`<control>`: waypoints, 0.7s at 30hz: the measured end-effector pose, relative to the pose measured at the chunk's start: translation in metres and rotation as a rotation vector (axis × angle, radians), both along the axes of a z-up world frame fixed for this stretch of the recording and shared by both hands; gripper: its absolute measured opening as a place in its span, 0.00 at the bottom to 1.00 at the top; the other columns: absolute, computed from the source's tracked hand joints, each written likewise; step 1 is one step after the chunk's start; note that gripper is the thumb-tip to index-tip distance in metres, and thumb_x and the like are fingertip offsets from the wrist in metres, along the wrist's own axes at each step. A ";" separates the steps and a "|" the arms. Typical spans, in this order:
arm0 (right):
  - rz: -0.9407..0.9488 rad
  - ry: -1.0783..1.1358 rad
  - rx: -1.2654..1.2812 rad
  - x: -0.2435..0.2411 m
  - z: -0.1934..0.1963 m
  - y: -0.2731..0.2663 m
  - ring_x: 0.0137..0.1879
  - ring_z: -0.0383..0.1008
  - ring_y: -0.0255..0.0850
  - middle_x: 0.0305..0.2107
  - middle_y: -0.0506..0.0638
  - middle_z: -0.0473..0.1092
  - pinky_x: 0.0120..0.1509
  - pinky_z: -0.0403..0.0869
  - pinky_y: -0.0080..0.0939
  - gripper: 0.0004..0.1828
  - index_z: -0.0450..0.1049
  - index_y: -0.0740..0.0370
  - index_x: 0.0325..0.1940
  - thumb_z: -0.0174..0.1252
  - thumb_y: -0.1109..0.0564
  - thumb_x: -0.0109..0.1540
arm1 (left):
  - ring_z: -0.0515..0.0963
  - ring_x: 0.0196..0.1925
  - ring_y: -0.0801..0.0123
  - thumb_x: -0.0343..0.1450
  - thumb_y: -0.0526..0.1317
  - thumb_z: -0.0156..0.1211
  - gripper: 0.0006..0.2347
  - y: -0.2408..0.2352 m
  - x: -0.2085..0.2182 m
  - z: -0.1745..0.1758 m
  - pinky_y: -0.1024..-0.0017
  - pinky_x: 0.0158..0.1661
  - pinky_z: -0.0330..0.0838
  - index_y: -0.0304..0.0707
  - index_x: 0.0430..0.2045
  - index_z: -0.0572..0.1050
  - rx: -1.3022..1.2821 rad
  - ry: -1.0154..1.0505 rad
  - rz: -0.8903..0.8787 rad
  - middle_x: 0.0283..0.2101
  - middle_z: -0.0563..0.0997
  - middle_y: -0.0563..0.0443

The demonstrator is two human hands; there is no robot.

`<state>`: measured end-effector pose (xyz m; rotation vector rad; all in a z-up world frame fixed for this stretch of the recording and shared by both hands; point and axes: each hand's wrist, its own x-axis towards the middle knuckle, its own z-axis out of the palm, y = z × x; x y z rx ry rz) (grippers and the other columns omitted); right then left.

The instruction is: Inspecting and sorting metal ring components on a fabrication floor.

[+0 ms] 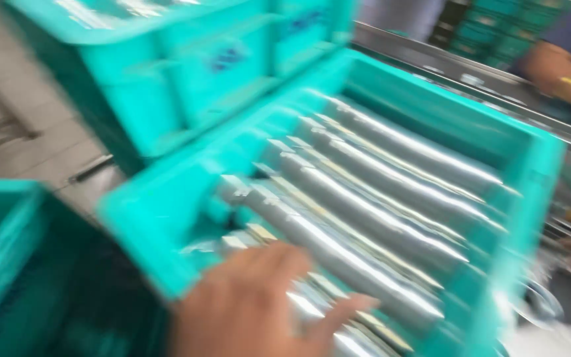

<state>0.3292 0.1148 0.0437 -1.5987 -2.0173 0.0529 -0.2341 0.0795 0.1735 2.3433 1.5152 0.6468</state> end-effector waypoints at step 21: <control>0.105 0.470 -0.192 -0.162 -0.062 -0.160 0.59 0.72 0.49 0.51 0.53 0.69 0.57 0.77 0.50 0.18 0.81 0.58 0.44 0.74 0.54 0.52 | 0.70 0.65 0.36 0.66 0.63 0.65 0.52 0.102 -0.040 -0.007 0.42 0.55 0.70 0.39 0.78 0.39 -0.330 0.035 0.247 0.73 0.60 0.29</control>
